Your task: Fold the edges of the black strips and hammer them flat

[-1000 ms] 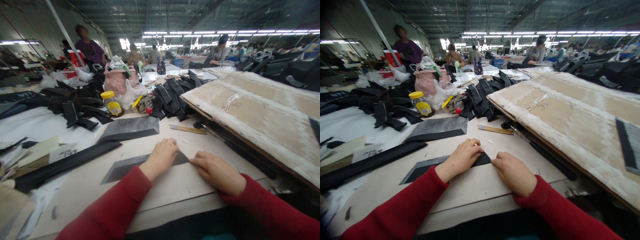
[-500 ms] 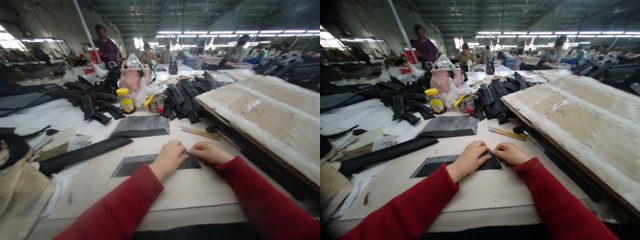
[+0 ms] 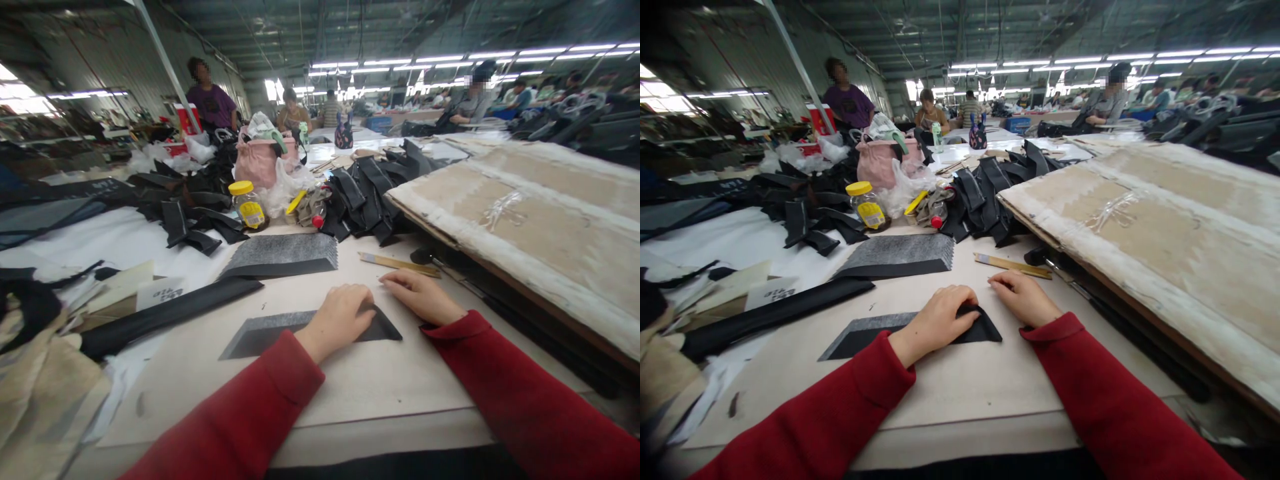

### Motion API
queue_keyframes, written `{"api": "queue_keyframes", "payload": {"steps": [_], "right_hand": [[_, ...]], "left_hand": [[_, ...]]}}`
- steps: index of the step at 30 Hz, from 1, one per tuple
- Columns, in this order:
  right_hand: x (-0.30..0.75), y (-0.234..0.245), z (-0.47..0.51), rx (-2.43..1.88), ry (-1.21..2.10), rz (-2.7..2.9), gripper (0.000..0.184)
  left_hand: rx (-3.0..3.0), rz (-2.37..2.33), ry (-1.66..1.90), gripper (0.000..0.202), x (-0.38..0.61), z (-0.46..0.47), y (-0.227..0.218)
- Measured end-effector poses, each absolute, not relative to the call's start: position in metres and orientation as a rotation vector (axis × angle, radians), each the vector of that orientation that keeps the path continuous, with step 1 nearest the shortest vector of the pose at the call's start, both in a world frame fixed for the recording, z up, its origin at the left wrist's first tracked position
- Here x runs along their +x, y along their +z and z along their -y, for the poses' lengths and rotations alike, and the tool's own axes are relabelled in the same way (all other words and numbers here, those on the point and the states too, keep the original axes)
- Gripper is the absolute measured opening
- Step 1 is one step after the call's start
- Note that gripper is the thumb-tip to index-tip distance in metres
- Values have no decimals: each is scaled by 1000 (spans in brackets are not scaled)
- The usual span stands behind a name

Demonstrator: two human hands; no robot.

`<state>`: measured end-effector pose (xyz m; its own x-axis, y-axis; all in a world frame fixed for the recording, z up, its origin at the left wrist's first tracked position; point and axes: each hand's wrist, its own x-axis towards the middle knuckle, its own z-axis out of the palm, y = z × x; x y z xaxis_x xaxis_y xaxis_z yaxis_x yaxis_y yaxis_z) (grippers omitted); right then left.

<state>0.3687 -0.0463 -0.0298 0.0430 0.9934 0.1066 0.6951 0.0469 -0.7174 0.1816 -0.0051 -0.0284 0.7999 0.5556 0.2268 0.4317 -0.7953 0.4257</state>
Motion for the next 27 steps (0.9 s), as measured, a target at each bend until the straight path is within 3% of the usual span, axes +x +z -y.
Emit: {"api": "queue_keyframes", "payload": {"steps": [4,10,27], "right_hand": [[358,-20,55,-1581,1079,1787,37],[356,-18,57,-1559,1203,1796,35],[363,-27,53,-1510,547,2164,23]], "left_hand": [[2621,-782,555,10,181,4,-29],[2544,-750,477,16,178,-3,-32],[2528,-717,493,18,175,-11,-35]]}}
